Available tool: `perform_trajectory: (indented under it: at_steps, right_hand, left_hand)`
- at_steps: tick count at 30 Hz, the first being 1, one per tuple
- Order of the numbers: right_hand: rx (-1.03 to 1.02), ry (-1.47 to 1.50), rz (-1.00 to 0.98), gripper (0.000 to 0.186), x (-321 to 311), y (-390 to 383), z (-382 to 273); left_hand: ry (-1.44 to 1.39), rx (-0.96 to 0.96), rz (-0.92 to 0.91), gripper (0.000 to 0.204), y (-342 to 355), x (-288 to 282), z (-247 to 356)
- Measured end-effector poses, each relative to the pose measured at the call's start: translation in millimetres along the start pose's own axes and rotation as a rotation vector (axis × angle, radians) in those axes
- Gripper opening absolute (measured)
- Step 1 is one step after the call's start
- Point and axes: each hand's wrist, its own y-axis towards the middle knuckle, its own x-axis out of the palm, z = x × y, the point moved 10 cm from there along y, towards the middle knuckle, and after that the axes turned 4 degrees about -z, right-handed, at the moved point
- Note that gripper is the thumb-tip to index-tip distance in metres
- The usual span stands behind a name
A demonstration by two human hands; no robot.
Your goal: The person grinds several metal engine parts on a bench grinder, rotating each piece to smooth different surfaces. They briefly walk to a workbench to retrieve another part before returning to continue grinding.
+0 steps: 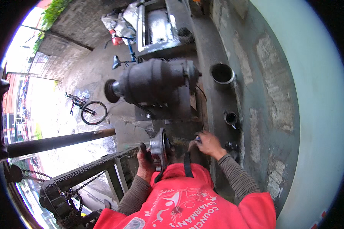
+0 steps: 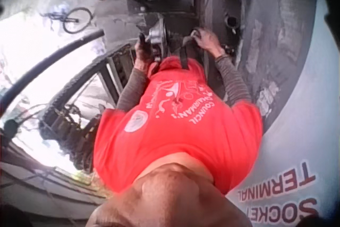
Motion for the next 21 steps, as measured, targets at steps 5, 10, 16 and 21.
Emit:
perform_trajectory:
  at_steps: [5,10,16,21]
  right_hand:
    - [-0.155,-0.021,0.058,0.051,-9,81,-120]
    - [-0.097,-0.311,0.178,0.066,12,133,-164]
    - [0.024,-0.421,0.314,0.063,33,172,-166]
    - [0.315,-0.323,0.282,0.061,32,183,-148]
  left_hand:
    - [0.007,0.153,0.082,0.083,-16,-23,35]
    - [-0.076,0.202,0.038,0.075,-25,-51,87]
    - [-0.151,-0.127,-0.046,0.066,-33,-55,139]
    - [0.043,-0.185,0.186,0.055,-41,-67,193]
